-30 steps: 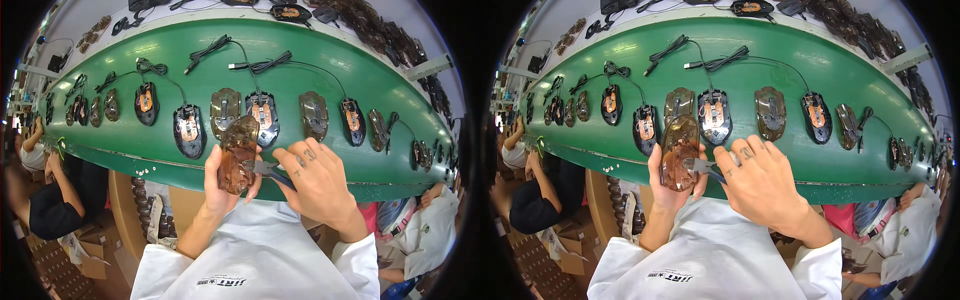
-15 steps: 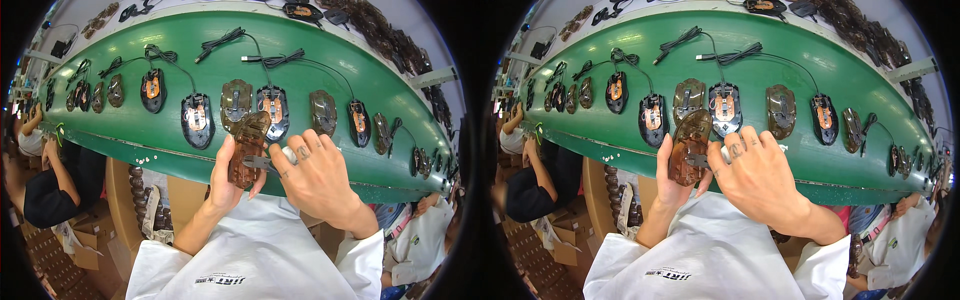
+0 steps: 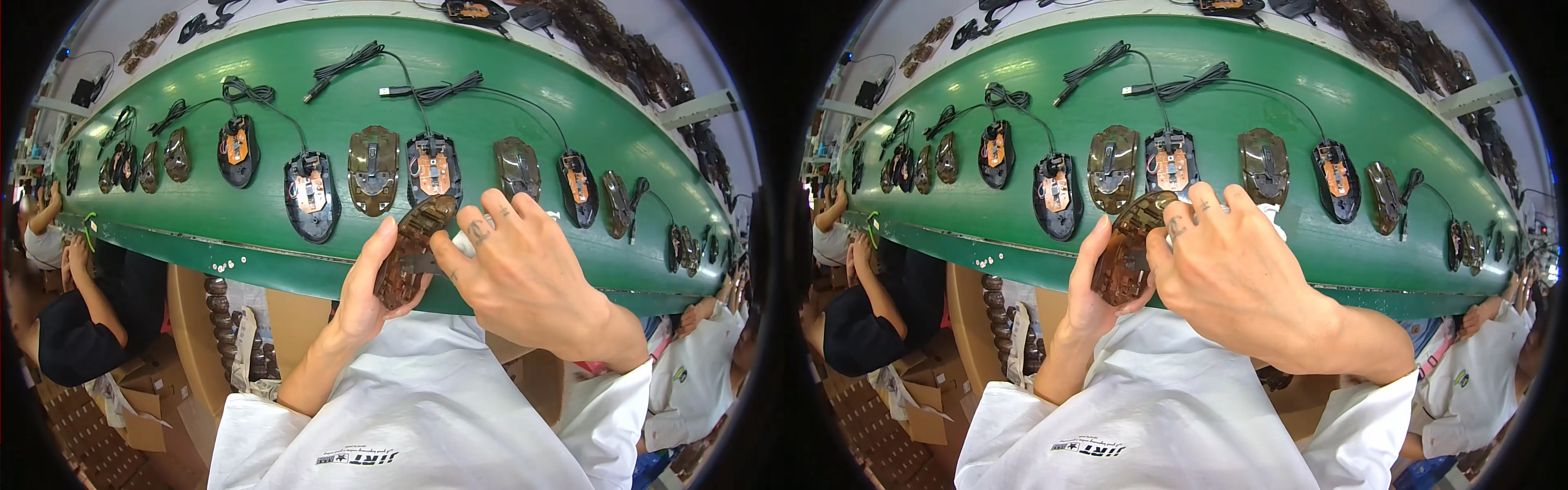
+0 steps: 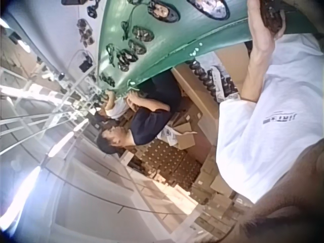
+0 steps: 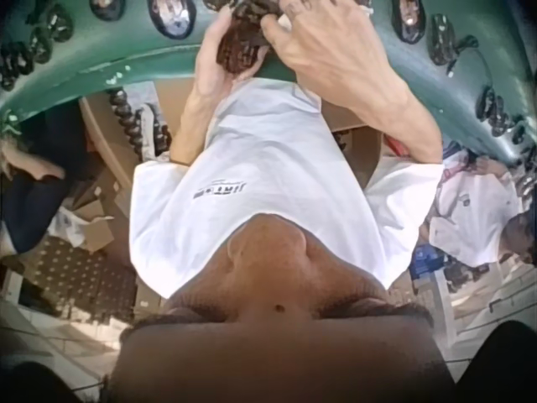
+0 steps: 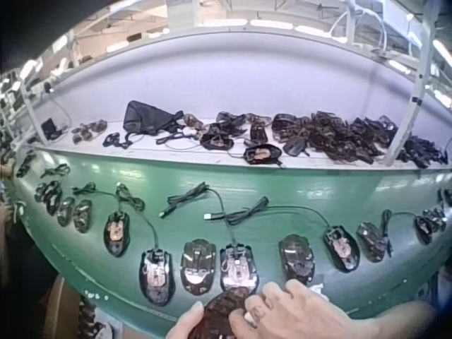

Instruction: The person is cleaning and inspecting computer mouse top covers on an assembly line.

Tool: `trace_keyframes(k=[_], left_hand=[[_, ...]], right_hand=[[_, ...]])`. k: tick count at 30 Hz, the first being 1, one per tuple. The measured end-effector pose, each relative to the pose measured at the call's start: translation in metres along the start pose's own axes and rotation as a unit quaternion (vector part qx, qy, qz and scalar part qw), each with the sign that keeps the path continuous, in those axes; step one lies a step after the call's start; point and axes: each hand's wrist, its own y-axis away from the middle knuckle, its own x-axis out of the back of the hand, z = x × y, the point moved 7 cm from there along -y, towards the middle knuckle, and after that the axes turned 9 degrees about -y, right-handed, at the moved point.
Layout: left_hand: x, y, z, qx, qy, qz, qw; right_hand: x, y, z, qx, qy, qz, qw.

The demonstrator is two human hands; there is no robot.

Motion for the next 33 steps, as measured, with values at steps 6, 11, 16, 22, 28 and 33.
trace_keyframes(k=[6, 11, 16, 22, 28, 33], left_hand=[[0.003, 0.001, 0.001, 0.007, -0.011, 0.006, 1.0], [-0.004, 0.001, 0.004, 0.005, -0.005, -0.045, 0.999], [-0.007, 0.001, 0.003, -0.008, -0.023, -0.06, 0.998], [-0.011, 0.003, 0.004, 0.001, -0.044, -0.068, 0.997], [-0.006, 0.002, 0.002, 0.011, -0.067, -0.067, 0.995], [-0.003, 0.001, -0.001, 0.005, -0.038, -0.092, 0.995]], right_hand=[[0.001, -0.005, -0.007, 0.004, 0.033, 0.021, 0.999], [0.002, -0.003, -0.008, -0.009, 0.048, 0.033, 0.998], [0.0, -0.005, -0.009, -0.006, 0.051, 0.025, 0.998], [-0.004, -0.004, -0.003, 0.014, 0.032, 0.001, 0.999], [-0.016, 0.002, -0.007, 0.012, 0.066, -0.013, 0.998], [-0.018, 0.006, -0.006, 0.014, 0.054, 0.042, 0.998]])
